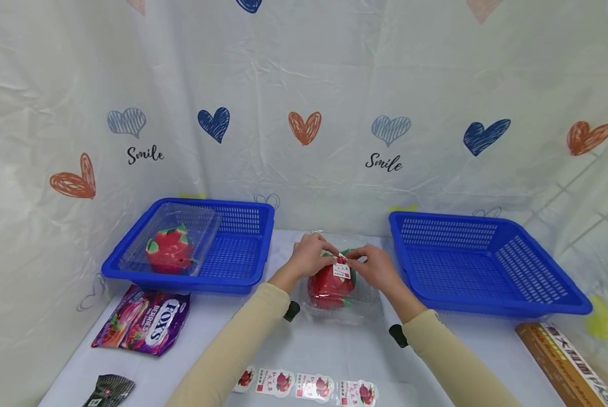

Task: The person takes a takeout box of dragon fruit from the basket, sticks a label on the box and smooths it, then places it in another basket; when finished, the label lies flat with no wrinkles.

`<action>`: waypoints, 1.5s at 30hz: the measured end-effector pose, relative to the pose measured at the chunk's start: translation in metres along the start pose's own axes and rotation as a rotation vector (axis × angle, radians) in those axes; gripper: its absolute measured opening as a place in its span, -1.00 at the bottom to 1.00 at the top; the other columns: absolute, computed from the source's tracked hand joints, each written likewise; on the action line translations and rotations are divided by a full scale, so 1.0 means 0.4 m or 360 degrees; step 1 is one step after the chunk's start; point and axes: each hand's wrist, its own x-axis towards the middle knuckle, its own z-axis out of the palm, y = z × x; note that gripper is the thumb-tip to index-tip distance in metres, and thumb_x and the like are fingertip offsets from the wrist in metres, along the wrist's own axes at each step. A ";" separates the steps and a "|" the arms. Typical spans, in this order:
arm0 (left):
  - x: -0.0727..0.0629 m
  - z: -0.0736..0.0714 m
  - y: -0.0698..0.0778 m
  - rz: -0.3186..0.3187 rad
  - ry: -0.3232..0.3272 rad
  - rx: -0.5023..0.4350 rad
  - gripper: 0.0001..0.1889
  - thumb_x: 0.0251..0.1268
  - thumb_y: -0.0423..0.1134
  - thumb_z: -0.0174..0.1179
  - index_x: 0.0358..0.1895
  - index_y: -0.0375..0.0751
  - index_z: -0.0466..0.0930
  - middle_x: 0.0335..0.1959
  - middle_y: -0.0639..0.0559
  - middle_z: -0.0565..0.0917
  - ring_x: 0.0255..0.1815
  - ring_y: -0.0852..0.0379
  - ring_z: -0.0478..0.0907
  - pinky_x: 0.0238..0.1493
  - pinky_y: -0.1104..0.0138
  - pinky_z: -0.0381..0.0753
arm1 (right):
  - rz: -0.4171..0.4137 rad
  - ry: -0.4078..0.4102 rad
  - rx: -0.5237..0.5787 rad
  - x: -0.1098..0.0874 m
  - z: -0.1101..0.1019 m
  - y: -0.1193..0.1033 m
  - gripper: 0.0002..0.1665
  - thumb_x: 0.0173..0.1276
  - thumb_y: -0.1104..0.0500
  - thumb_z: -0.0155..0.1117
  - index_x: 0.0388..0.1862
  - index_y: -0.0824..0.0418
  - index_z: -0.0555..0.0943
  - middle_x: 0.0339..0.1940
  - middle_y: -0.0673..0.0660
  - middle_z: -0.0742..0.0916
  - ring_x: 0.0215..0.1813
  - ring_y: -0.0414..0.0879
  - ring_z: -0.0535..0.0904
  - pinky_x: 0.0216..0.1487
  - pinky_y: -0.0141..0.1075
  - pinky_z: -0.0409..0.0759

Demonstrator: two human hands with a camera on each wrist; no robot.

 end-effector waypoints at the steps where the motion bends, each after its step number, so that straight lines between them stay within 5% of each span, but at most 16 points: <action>1: 0.000 0.000 0.000 -0.0001 -0.0003 -0.0004 -0.79 0.33 -0.10 0.26 -0.02 0.09 0.75 -0.01 0.02 0.51 0.11 0.03 0.34 0.05 0.03 0.32 | -0.0003 0.0004 0.0007 0.000 0.000 0.001 -0.74 0.39 0.15 0.28 -0.05 0.25 0.71 -0.04 0.21 0.67 -0.14 0.06 0.61 -0.22 -0.14 0.62; 9: -0.001 -0.001 0.006 -0.0002 -0.0033 0.0027 -0.77 0.36 -0.11 0.23 0.02 0.10 0.72 -0.03 0.01 0.48 0.07 0.03 0.32 0.00 0.07 0.31 | -0.0003 -0.0001 0.0017 -0.001 0.000 0.004 -0.81 0.39 0.17 0.27 -0.13 0.24 0.72 -0.09 0.18 0.68 -0.22 0.01 0.62 -0.30 -0.19 0.59; 17: 0.000 -0.003 0.009 -0.0016 -0.0066 0.0099 -0.70 0.38 -0.08 0.21 0.13 0.12 0.66 0.02 -0.01 0.48 0.09 0.03 0.33 0.04 0.05 0.33 | 0.0013 -0.0045 -0.0041 0.003 0.002 -0.001 -0.73 0.40 0.15 0.26 0.00 0.25 0.69 -0.01 0.21 0.66 -0.12 0.06 0.61 -0.18 -0.13 0.63; 26: -0.002 0.000 0.008 -0.0023 -0.0023 0.0055 -0.80 0.36 -0.08 0.23 -0.01 0.09 0.71 -0.02 0.01 0.48 0.08 0.04 0.33 0.04 0.06 0.32 | 0.0012 -0.0037 -0.0016 0.001 0.000 0.001 -0.78 0.39 0.17 0.26 -0.08 0.26 0.69 -0.05 0.20 0.67 -0.19 0.01 0.62 -0.22 -0.13 0.62; 33: -0.003 0.001 0.008 -0.0046 -0.0014 0.0098 -0.67 0.36 -0.04 0.23 0.14 0.05 0.66 -0.03 0.02 0.47 0.07 0.06 0.33 0.01 0.12 0.34 | -0.0015 -0.0022 -0.0015 -0.005 -0.008 0.004 -0.67 0.37 0.17 0.28 0.03 0.32 0.66 0.02 0.28 0.61 -0.13 0.09 0.63 -0.20 -0.11 0.64; 36: -0.009 0.009 0.001 0.0005 0.0057 0.0113 -0.68 0.37 -0.05 0.21 0.13 0.04 0.66 -0.01 0.01 0.47 0.09 0.05 0.33 0.02 0.13 0.36 | -0.0016 -0.0009 0.0064 -0.016 -0.015 0.011 -0.65 0.39 0.16 0.26 0.08 0.31 0.63 0.05 0.28 0.60 -0.12 0.08 0.62 -0.22 -0.12 0.63; 40: -0.027 0.023 -0.018 0.0061 0.0290 0.0062 -0.76 0.35 -0.14 0.23 0.03 -0.01 0.70 0.08 -0.04 0.47 0.15 -0.02 0.33 0.11 0.11 0.40 | 0.0007 0.0033 0.0158 -0.040 -0.025 0.023 -0.66 0.41 0.15 0.24 0.10 0.25 0.61 0.06 0.24 0.62 -0.11 0.04 0.60 -0.22 -0.17 0.60; 45: -0.064 0.035 -0.042 -0.0066 0.0471 -0.0170 -0.80 0.31 -0.19 0.26 -0.03 -0.06 0.70 0.19 -0.14 0.39 0.22 -0.13 0.28 0.17 0.03 0.40 | 0.0006 0.0063 0.0220 -0.084 -0.031 0.039 -0.66 0.44 0.12 0.22 0.11 0.23 0.60 0.06 0.20 0.63 -0.10 0.00 0.58 -0.20 -0.22 0.57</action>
